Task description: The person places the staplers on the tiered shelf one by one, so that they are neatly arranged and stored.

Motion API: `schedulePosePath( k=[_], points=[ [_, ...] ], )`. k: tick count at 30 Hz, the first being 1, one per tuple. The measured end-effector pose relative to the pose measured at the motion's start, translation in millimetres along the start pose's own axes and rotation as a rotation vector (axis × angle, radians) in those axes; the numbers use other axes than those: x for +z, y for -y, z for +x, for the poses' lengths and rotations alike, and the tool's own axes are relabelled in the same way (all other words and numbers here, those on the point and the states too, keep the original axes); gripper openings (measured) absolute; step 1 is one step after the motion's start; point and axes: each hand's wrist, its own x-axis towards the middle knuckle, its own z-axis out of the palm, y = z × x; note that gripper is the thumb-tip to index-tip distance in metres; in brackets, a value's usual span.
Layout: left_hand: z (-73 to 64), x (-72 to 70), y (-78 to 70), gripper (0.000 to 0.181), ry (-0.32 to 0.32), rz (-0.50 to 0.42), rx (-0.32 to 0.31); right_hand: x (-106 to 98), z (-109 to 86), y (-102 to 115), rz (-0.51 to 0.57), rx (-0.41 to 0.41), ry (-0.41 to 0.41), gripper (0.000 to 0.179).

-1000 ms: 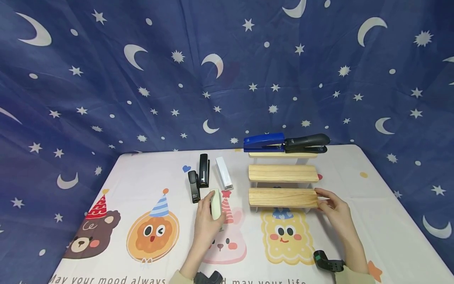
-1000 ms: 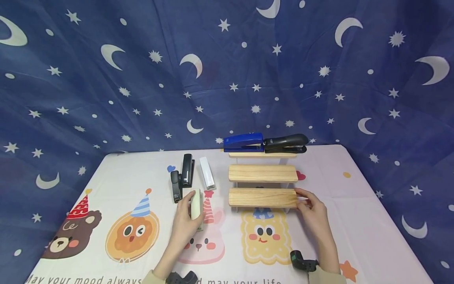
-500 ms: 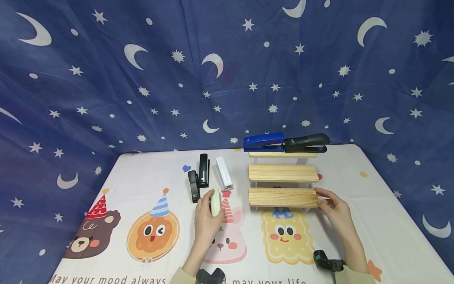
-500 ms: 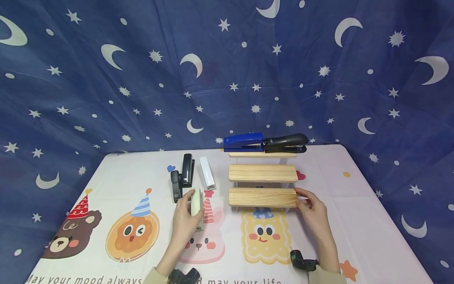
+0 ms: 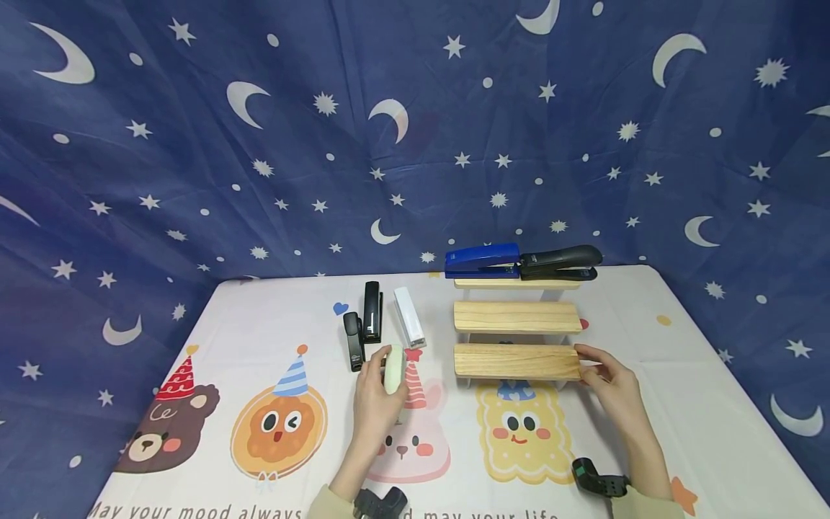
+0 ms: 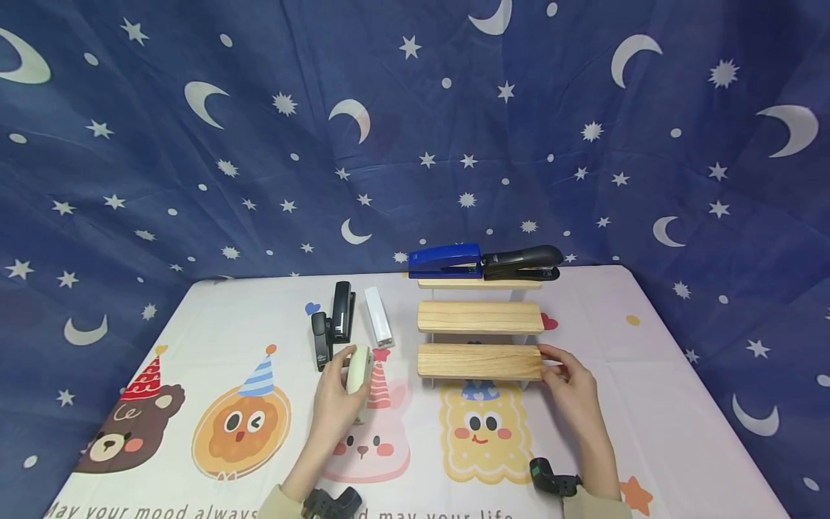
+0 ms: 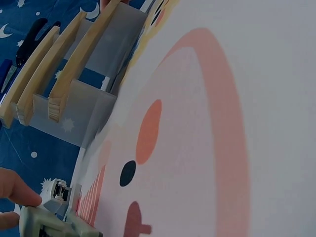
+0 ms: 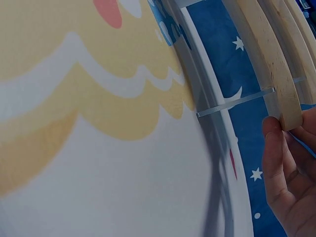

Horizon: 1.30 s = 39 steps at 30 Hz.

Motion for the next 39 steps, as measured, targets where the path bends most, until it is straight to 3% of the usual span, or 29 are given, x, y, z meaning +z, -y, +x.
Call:
schedulePosePath(
  k=[8, 17, 26, 39],
  points=[
    [4.1, -7.6, -7.1, 0.068, 0.049, -0.01, 0.026, -0.3, -0.6, 0.8, 0.012, 0.006, 0.01, 0.039],
    [11.9, -17.7, -18.8, 0.066, 0.1, -0.004, 0.123, 0.8, 0.4, 0.5, 0.032, -0.01, 0.007, 0.038],
    [18.0, -29.8, -42.2, 0.06, 0.133, 0.022, 0.243, -0.7, -0.4, 0.5, 0.026, 0.002, 0.015, 0.039],
    [27.6, -29.8, -75.9, 0.062, 0.206, -0.011, 0.331, -1.1, 0.6, -1.5, 0.018, 0.003, 0.012, 0.039]
  ],
)
